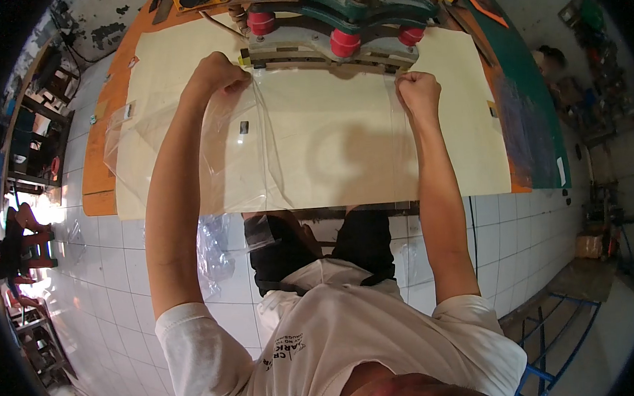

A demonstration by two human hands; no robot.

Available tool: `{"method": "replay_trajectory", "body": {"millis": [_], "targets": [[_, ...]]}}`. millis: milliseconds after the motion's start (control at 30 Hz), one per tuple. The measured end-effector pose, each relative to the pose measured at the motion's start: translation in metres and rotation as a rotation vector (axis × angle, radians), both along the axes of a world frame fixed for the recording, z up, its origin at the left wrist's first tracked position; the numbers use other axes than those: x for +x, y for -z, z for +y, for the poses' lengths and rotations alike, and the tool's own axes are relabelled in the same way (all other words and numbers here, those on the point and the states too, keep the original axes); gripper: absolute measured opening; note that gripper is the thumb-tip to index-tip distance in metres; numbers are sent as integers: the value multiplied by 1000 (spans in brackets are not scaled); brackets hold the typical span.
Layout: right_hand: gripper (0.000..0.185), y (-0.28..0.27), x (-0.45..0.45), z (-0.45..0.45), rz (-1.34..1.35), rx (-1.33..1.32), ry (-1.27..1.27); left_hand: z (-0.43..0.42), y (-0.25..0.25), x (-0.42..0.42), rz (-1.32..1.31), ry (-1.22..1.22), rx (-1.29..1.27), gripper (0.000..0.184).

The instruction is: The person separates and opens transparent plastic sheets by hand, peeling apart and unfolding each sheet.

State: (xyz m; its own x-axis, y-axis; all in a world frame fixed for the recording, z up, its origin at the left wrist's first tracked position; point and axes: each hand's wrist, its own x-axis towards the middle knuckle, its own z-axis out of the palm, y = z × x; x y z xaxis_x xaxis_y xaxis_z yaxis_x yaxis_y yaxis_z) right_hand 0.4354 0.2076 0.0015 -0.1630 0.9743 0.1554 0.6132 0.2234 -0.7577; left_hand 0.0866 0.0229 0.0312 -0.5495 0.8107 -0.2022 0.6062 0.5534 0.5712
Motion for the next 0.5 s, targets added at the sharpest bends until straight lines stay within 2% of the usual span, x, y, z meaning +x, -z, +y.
{"method": "replay_trajectory", "body": {"millis": [500], "targets": [[18,-1,0,-1,-25,-11,20,-1,0,-1,-30,9,6,29]]}}
